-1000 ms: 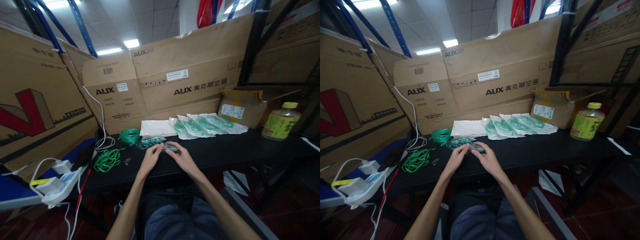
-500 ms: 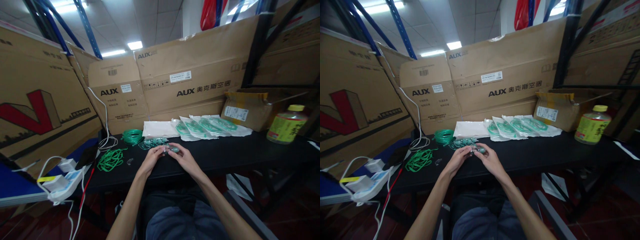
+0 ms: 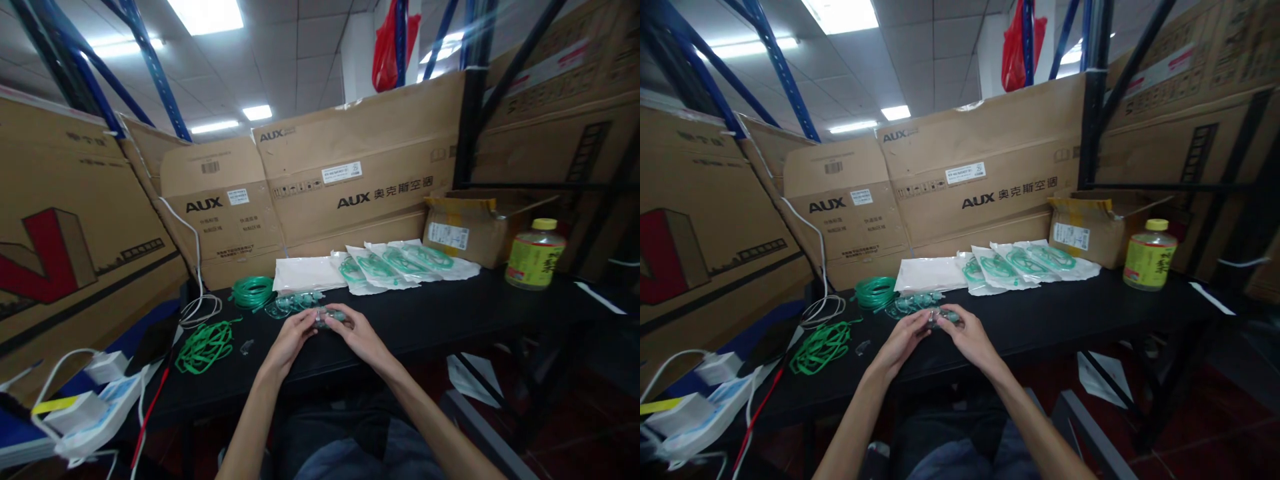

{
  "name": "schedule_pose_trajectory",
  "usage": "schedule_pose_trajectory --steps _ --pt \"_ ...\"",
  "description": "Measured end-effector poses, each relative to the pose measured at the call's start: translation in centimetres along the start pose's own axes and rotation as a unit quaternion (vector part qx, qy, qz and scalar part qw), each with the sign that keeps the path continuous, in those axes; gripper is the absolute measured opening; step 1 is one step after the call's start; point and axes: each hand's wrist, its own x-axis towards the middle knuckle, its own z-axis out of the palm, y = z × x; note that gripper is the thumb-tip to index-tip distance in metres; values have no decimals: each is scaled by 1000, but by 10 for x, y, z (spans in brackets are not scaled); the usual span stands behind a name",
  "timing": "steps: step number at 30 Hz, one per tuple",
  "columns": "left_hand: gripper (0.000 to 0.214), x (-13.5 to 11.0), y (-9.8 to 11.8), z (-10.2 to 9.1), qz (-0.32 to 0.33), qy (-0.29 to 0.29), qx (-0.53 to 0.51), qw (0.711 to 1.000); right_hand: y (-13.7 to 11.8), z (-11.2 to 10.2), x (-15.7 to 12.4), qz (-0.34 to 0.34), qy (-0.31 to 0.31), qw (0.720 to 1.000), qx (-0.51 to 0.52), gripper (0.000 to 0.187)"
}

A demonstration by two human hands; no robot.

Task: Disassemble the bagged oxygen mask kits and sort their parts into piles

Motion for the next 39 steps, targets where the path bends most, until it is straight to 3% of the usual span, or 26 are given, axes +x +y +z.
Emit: schedule_pose_trajectory --steps 8,12,15,21,29,36,39 --pt "48 -1 4 2 -3 -4 95 995 -11 -12 6 8 -46 999 -21 37" --pt "47 0 9 6 -4 3 142 990 -7 -15 7 16 -29 999 -37 34" --pt "41 -2 14 7 -13 -2 145 989 -7 -16 7 22 -13 999 -23 31" --pt "33 -5 9 0 -32 7 129 991 -15 -17 8 72 -44 996 23 30" --pt "37 -4 6 6 -39 15 157 987 -9 -16 4 39 -36 993 -102 17" --pt "31 -3 4 9 -34 8 178 983 -10 -14 2 35 -41 990 -132 26" --pt "26 -3 2 8 -18 9 189 982 -13 -14 3 8 -56 990 -127 21"
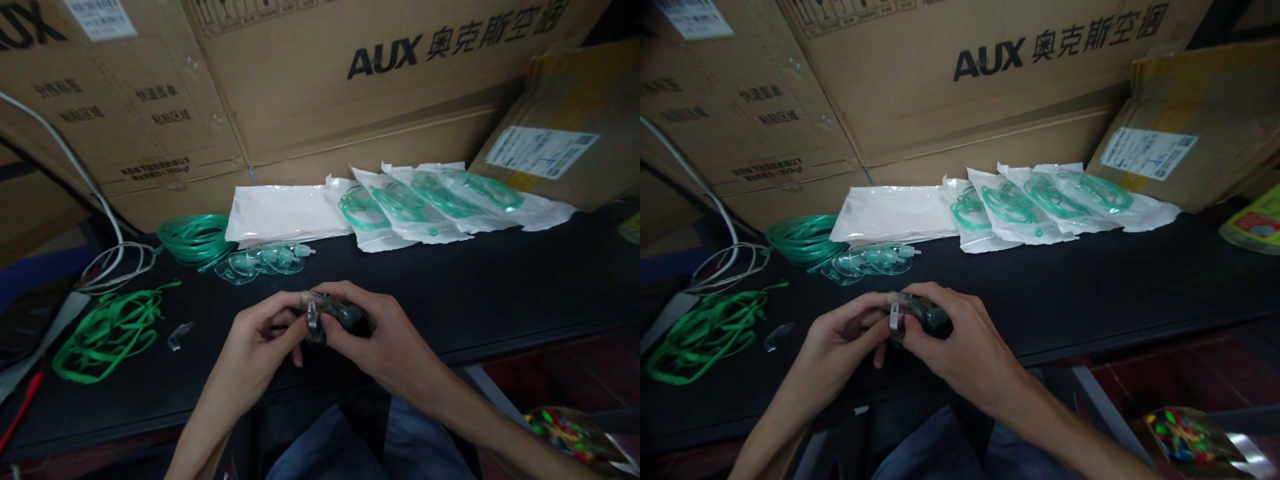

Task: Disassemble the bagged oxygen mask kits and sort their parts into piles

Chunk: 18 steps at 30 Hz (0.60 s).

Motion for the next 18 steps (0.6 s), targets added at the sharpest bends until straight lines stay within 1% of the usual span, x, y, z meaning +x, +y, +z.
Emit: schedule_pose_trajectory --steps 3,6,8,11,13,15,18 --pt "22 1 -3 1 21 29 9 999 -1 0 0 -3 0 1000 6 16" --pt "23 0 -3 4 52 98 16 994 0 2 0 17 31 999 -2 12" --pt "18 -1 -1 6 79 124 50 988 2 2 0 24 53 998 -5 12" --pt "14 -2 2 7 116 115 133 978 4 2 1 21 66 998 -12 12" --pt "12 -3 2 6 135 102 168 971 4 2 1 14 75 997 -16 12" --pt "10 -2 1 5 146 93 180 968 4 2 1 6 83 996 -20 13" --pt "10 -2 -1 4 146 87 179 969 1 2 1 -7 73 997 -29 12"
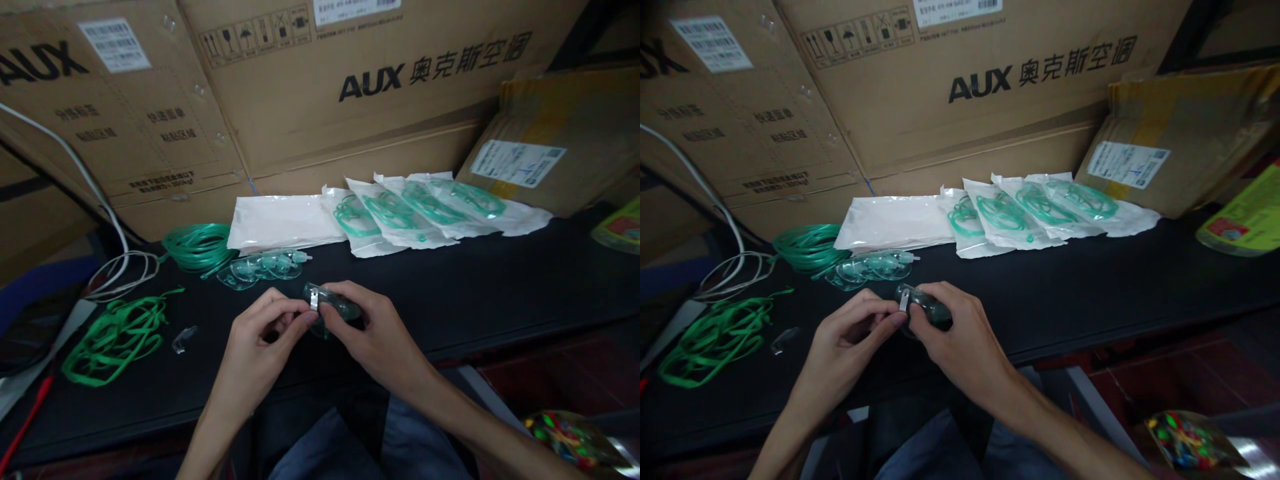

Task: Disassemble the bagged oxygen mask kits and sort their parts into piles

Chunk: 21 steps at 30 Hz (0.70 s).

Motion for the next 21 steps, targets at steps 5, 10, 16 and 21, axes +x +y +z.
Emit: schedule_pose_trajectory --steps 5,10,16,21 --pt "13 -1 1 -1 -6 14 -5 1000 -3 -1 -1 -13 -16 1000 -8 14" --pt "14 -3 3 0 -15 -6 -14 1000 -3 -2 -1 -25 -23 999 -13 14" --pt "16 -3 5 1 -13 -15 -1 1000 -3 -2 -1 -48 -23 998 -25 16" --pt "12 -3 5 1 14 -14 6 1000 -2 -3 -2 -41 -31 998 -33 17"
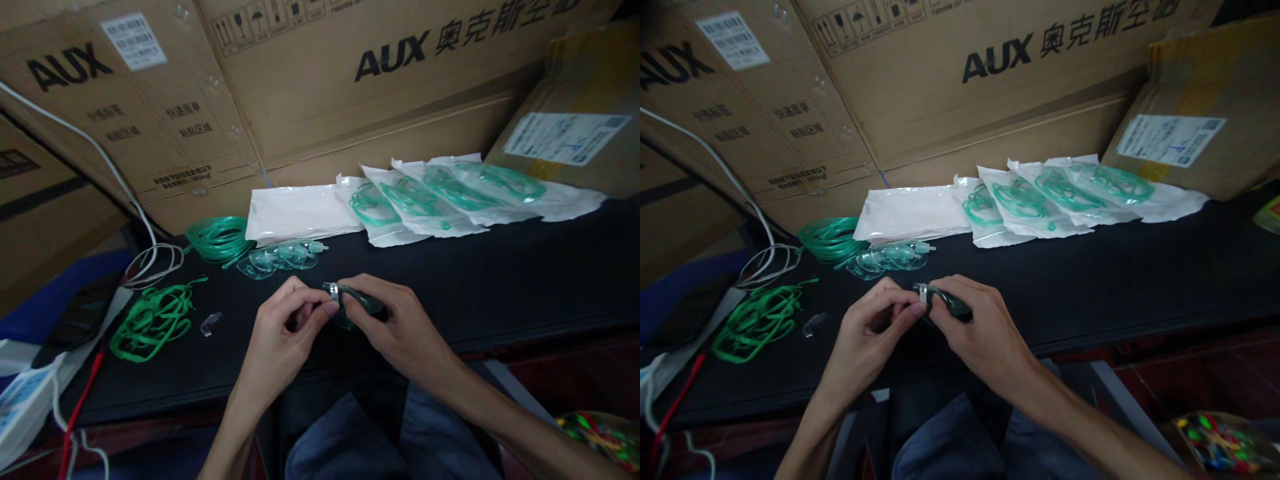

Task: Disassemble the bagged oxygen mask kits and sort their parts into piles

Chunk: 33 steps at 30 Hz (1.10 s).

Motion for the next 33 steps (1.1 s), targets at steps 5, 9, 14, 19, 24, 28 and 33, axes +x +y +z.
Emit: schedule_pose_trajectory --steps 5,9,14,19,24,28,33 --pt "12 -2 2 2 -6 1 6 1000 3 -1 1 -12 11 1000 18 18" --pt "13 -3 3 6 -11 14 -4 1000 2 -2 1 -22 24 999 27 20" --pt "12 -1 4 7 4 22 -4 1000 2 -1 0 -27 24 999 0 19" --pt "11 -2 3 6 27 9 15 1000 1 -1 2 6 18 1000 -13 19" --pt "18 -1 -5 3 47 47 49 997 -1 -3 3 30 -22 999 -1 18" --pt "34 1 -8 -7 132 -24 103 985 -1 -4 2 34 -35 999 9 15" --pt "41 0 -7 -17 175 -40 164 970 0 -3 2 52 -22 998 40 10"
